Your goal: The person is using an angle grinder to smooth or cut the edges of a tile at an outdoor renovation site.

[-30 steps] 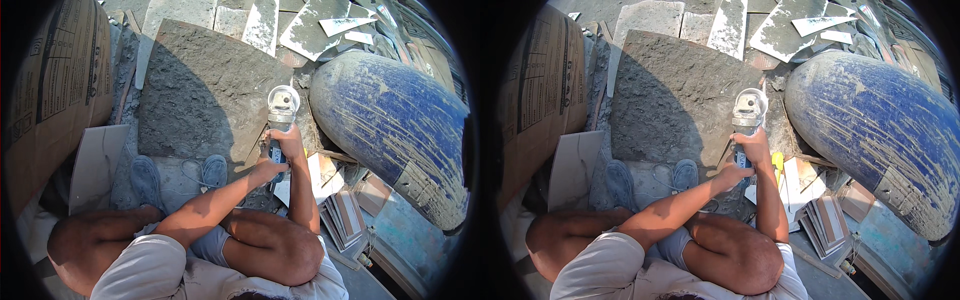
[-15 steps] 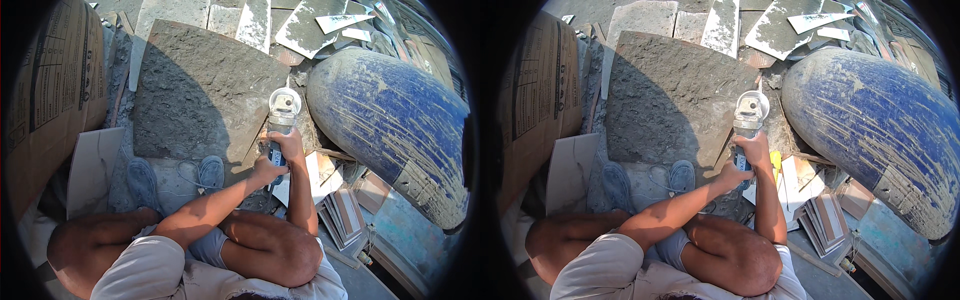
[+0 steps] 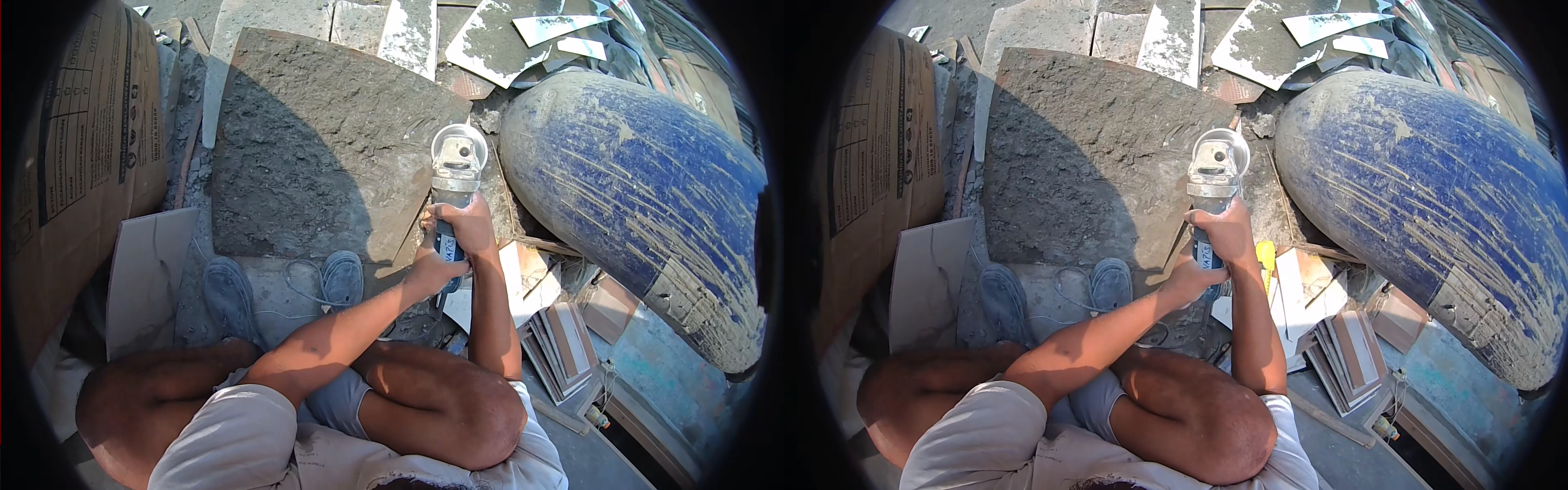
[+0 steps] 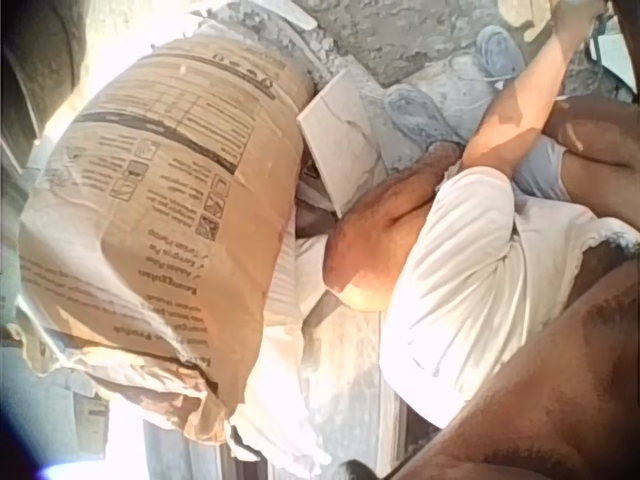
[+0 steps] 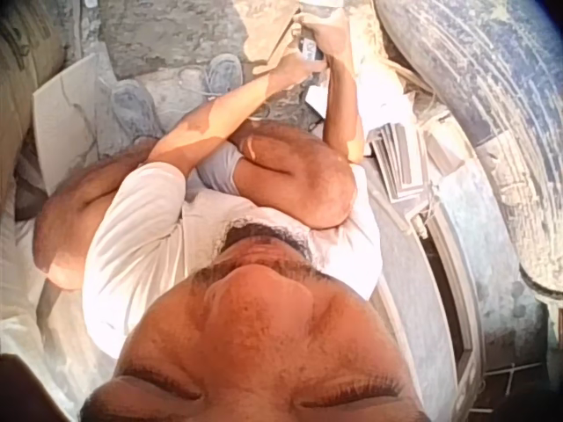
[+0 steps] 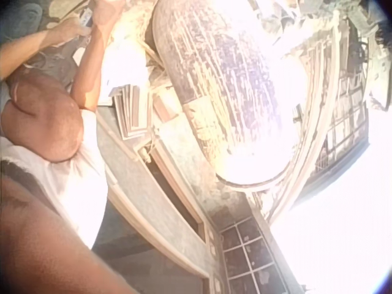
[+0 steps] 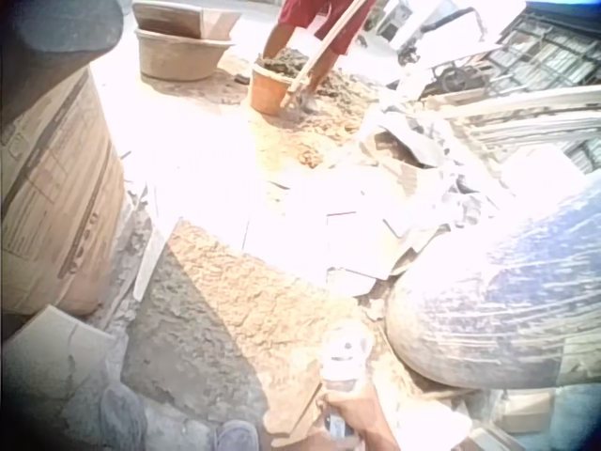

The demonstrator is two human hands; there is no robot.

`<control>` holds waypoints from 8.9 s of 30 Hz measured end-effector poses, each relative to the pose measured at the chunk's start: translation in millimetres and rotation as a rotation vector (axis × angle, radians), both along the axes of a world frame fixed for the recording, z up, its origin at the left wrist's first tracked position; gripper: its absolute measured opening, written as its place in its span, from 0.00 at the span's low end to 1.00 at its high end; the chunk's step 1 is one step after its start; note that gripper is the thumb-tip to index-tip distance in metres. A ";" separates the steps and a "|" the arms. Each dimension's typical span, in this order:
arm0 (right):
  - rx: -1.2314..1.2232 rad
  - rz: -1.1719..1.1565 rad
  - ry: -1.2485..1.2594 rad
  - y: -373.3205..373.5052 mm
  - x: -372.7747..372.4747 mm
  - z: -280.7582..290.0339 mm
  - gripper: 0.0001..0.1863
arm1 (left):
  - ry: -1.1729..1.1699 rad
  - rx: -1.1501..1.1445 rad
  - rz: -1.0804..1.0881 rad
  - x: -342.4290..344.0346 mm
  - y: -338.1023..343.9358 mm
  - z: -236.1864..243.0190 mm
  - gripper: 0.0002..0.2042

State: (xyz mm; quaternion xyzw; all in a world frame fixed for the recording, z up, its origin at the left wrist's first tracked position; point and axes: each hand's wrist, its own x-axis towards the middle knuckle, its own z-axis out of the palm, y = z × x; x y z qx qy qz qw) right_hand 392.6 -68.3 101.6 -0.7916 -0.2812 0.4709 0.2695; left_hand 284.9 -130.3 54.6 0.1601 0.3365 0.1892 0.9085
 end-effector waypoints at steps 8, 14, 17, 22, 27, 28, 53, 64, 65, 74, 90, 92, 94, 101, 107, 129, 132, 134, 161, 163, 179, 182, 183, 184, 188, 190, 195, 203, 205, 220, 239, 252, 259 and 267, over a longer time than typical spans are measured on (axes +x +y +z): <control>0.014 -0.064 0.074 10.4 2.6 3.8 0.16 | 0.016 0.039 -0.004 8.7 10.4 -7.2 0.24; 0.108 0.110 -0.088 29.5 -10.3 12.8 0.17 | -0.079 0.055 0.126 -1.7 27.9 12.1 0.22; 0.063 0.082 -0.073 33.5 -4.2 9.4 0.17 | -0.118 0.032 0.120 8.0 29.5 -4.8 0.21; -0.040 0.002 -0.019 26.7 -3.1 16.8 0.21 | 0.066 0.160 0.041 7.4 20.8 1.0 0.27; 0.077 -0.090 0.325 27.3 -4.0 25.7 0.24 | 0.017 0.278 0.122 -11.5 40.4 18.9 0.28; 0.080 -0.086 0.329 26.0 -4.9 24.5 0.24 | 0.021 0.281 0.125 -13.2 39.2 15.1 0.28; 0.027 -0.029 0.240 43.2 -2.0 -0.2 0.14 | 0.134 0.194 0.129 -7.9 49.9 10.4 0.21; -0.013 -0.050 0.241 27.0 -1.3 -9.0 0.23 | 0.243 0.195 0.036 -9.9 37.4 3.2 0.22; -0.006 -0.074 0.268 26.0 -1.5 -9.8 0.23 | 0.240 0.177 0.019 -10.3 34.7 3.2 0.22; 0.025 -0.006 0.208 41.0 7.9 -6.7 0.15 | 0.184 0.188 0.009 0.3 53.9 6.1 0.20; -0.013 -0.045 0.316 33.5 6.1 -5.4 0.13 | 0.081 0.132 0.058 0.2 34.8 -9.0 0.15; -0.048 0.002 0.303 26.1 9.2 -10.3 0.14 | 0.102 0.122 0.106 2.2 26.6 -3.7 0.15; -0.013 -0.043 0.325 15.0 6.8 -11.8 0.17 | 0.115 0.111 0.155 0.9 19.9 0.8 0.15; 0.036 -0.079 0.304 21.0 7.9 -6.9 0.20 | 0.153 0.128 0.049 -2.9 32.4 5.1 0.17; -0.010 -0.049 0.343 39.2 14.8 -9.7 0.14 | 0.292 0.223 0.018 5.1 46.6 5.8 0.17; 0.040 -0.022 0.247 28.6 15.1 4.3 0.18 | 0.306 0.185 0.023 0.9 49.2 30.1 0.21; -0.013 0.006 0.253 31.5 13.4 -2.9 0.17 | 0.119 0.122 0.055 5.0 40.5 3.0 0.21; -0.037 -0.100 0.252 29.6 16.7 -1.1 0.17 | 0.101 0.114 0.018 10.0 41.9 0.6 0.21; 0.399 -0.162 0.191 -0.1 -33.7 55.4 0.15 | 0.606 0.703 -0.134 -37.5 42.4 63.8 0.34; 0.385 -0.155 0.188 -4.4 -29.3 54.7 0.12 | 0.574 0.701 -0.098 -37.0 35.9 68.4 0.34; 0.221 -0.150 0.218 -6.6 -2.4 42.8 0.17 | 0.479 0.684 0.086 0.3 15.5 40.2 0.32; 0.129 -0.130 0.155 -4.6 7.3 43.3 0.19 | 0.424 0.595 0.015 3.9 19.0 51.0 0.31; 0.067 -0.119 0.147 -2.2 7.0 39.1 0.20 | 0.418 0.594 0.014 3.2 19.0 46.5 0.31; 0.063 -0.122 0.141 -1.5 6.6 30.7 0.20 | 0.384 0.485 0.002 2.4 17.8 41.8 0.31; -0.012 -0.065 0.035 -0.3 3.6 14.0 0.29 | 0.222 0.290 0.107 5.0 11.8 28.7 0.34; 0.025 -0.109 0.012 3.4 -4.2 9.3 0.31 | 0.139 0.236 0.133 4.3 9.0 16.7 0.36; -0.049 -0.051 -0.051 6.5 2.7 7.2 0.25 | 0.196 0.250 0.114 13.6 5.7 11.8 0.39; -0.156 0.001 -0.066 11.6 13.5 4.3 0.21 | 0.101 0.195 0.007 25.0 4.3 0.8 0.36; -0.123 -0.017 -0.084 12.4 10.7 6.1 0.20 | 0.132 0.181 0.144 28.9 -2.3 -0.3 0.34; -0.181 0.018 -0.152 3.2 18.9 9.1 0.29 | 0.210 0.106 0.080 35.7 -11.5 4.9 0.37; -0.180 -0.052 -0.153 -4.6 33.2 9.1 0.27 | 0.324 0.207 -0.022 39.4 -6.7 19.2 0.39; -0.247 0.010 -0.038 22.4 29.1 13.4 0.21 | 0.294 0.145 0.059 46.9 0.4 7.0 0.34; -0.165 -0.029 -0.075 16.4 30.5 21.5 0.23 | 0.338 0.251 -0.034 44.6 0.8 13.0 0.36; -0.225 -0.006 -0.056 36.9 31.5 21.7 0.18 | 0.263 0.110 0.027 46.3 22.6 21.7 0.31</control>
